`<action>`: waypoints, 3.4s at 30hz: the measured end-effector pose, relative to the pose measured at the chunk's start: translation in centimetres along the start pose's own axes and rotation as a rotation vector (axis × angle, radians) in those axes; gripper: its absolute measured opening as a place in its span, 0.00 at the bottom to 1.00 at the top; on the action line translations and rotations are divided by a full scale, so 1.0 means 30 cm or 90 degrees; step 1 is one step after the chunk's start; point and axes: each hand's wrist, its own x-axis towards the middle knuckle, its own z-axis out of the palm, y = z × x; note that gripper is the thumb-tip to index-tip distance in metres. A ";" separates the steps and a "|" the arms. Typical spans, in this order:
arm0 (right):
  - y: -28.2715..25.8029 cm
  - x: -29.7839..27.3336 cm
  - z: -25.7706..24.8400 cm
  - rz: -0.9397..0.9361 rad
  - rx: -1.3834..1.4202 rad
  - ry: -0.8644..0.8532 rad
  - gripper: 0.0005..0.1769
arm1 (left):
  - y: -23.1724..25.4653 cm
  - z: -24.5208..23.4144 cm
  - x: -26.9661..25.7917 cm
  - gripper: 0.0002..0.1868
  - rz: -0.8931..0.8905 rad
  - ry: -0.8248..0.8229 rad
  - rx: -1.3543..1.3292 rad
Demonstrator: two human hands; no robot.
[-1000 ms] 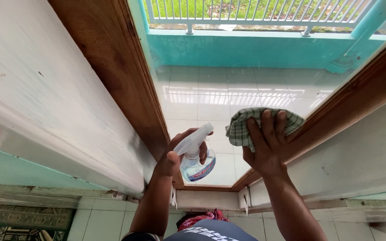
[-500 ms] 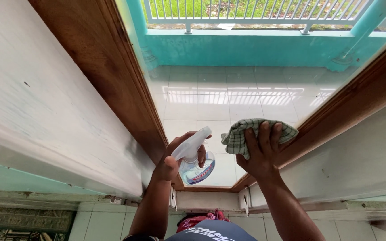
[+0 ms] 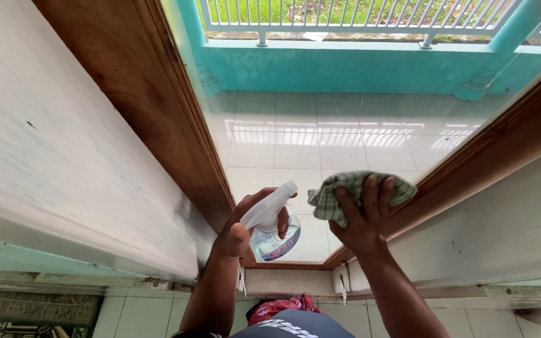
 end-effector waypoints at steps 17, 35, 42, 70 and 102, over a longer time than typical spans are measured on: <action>0.061 0.055 -0.045 -0.012 -0.058 -0.001 0.38 | -0.004 0.004 -0.022 0.62 -0.020 0.010 0.011; 0.011 0.233 -0.111 0.008 -0.027 0.014 0.36 | 0.020 0.009 -0.033 0.62 -0.045 0.013 -0.004; -0.027 0.211 -0.085 0.021 0.023 0.028 0.37 | 0.031 0.016 -0.029 0.61 -0.059 0.018 0.004; -0.042 -0.091 0.024 -0.002 -0.033 -0.009 0.32 | 0.052 0.038 -0.005 0.60 -0.049 0.000 0.049; 0.023 0.075 -0.052 -0.025 -0.026 0.032 0.49 | 0.044 0.045 -0.011 0.59 -0.055 0.005 0.049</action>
